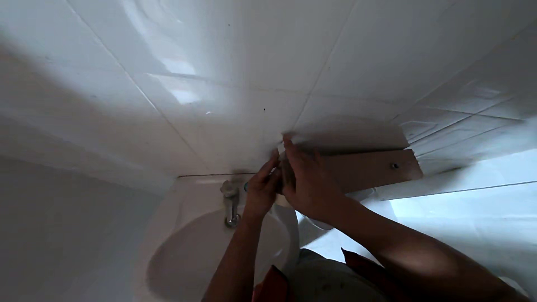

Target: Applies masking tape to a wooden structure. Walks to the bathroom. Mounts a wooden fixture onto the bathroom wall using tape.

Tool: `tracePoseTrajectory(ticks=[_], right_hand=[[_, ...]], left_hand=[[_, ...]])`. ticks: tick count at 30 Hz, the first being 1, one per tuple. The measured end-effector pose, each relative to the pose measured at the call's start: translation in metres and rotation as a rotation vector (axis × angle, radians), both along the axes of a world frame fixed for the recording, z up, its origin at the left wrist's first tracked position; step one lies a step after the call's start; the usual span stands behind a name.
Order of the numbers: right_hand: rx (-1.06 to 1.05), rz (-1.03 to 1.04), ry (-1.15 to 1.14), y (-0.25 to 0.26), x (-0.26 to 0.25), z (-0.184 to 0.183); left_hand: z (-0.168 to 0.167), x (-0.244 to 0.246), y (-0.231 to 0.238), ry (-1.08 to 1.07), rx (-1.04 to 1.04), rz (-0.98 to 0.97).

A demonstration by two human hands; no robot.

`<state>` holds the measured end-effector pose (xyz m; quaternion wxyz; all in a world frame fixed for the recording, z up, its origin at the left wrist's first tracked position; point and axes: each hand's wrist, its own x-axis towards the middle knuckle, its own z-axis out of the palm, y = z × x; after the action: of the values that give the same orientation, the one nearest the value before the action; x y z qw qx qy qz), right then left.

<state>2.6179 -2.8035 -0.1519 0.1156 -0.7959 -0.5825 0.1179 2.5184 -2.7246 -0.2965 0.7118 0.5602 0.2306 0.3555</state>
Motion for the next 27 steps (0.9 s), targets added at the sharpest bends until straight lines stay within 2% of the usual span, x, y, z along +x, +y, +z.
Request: tracePoseTrajectory(ticks=[3, 10, 14, 18, 20, 24, 27], right_hand=[[0.018, 0.035, 0.021, 0.0, 0.001, 0.001], [-0.015, 0.099, 0.066, 0.006, 0.004, 0.001], [-0.088, 0.078, 0.067, 0.01, 0.008, 0.024], [-0.133, 0.093, -0.04, 0.016, 0.013, 0.042], [-0.171, 0.089, -0.011, 0.018, 0.016, 0.046], [-0.232, 0.07, 0.082, 0.016, 0.015, 0.03], [-0.262, 0.076, 0.128, 0.017, 0.011, 0.025]], left_hand=[[0.009, 0.001, 0.006, 0.044, -0.049, -0.018], [0.037, 0.006, 0.015, 0.299, 0.118, 0.066], [0.038, 0.009, 0.013, 0.378, 0.222, 0.156], [0.036, 0.009, 0.013, 0.378, 0.227, 0.191], [0.031, 0.008, 0.011, 0.342, 0.223, 0.184], [0.034, 0.008, 0.008, 0.329, 0.2, 0.174], [0.038, 0.01, 0.008, 0.361, 0.276, 0.195]])
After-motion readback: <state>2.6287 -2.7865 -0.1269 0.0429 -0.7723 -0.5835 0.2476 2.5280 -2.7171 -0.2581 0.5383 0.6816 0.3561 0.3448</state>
